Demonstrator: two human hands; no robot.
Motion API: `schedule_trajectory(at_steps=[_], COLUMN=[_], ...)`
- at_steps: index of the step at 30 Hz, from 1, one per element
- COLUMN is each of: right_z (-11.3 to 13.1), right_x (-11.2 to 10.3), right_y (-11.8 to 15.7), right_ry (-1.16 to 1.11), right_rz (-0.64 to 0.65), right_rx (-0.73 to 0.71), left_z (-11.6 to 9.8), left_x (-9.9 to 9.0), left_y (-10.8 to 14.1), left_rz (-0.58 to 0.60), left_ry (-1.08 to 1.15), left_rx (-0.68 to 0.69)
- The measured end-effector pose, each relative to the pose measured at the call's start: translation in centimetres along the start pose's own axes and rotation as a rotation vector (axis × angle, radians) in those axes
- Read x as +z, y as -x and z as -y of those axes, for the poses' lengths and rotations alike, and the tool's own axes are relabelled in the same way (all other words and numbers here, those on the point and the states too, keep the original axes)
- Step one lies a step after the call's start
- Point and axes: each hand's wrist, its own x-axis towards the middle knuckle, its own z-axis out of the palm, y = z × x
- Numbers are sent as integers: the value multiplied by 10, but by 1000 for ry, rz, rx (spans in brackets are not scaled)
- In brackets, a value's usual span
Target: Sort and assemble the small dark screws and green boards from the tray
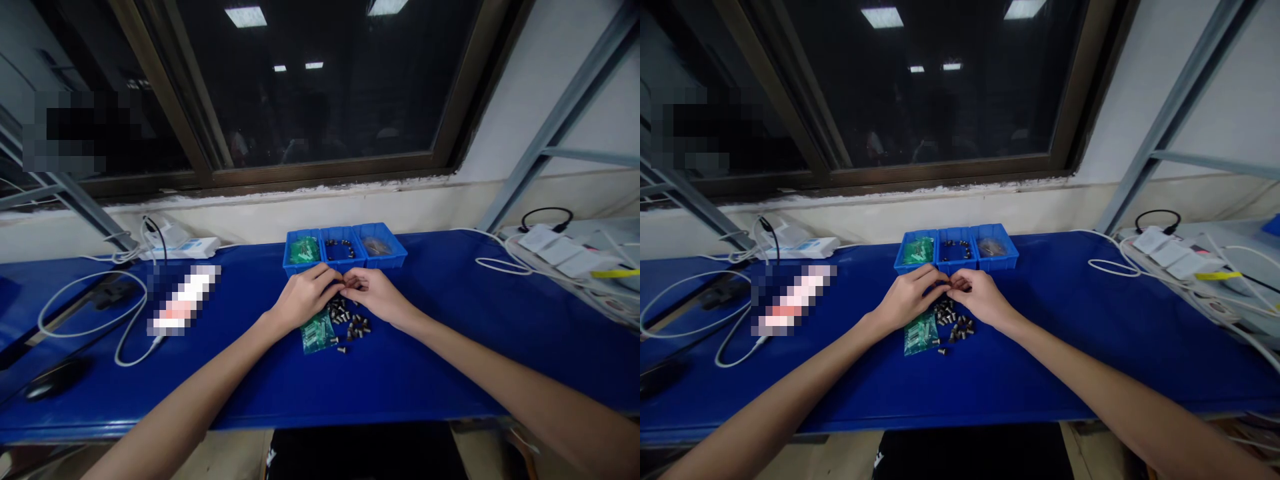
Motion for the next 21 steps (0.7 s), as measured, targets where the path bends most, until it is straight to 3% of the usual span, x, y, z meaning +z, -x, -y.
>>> schedule_trajectory(at_steps=[21], right_z=[3], right_x=[-3], right_y=[-1], right_ry=[121], right_rz=[-67], right_rx=[-96], left_z=[1], left_x=[-1], left_y=[1], left_rz=[-12], left_ry=[-48], left_rx=[15])
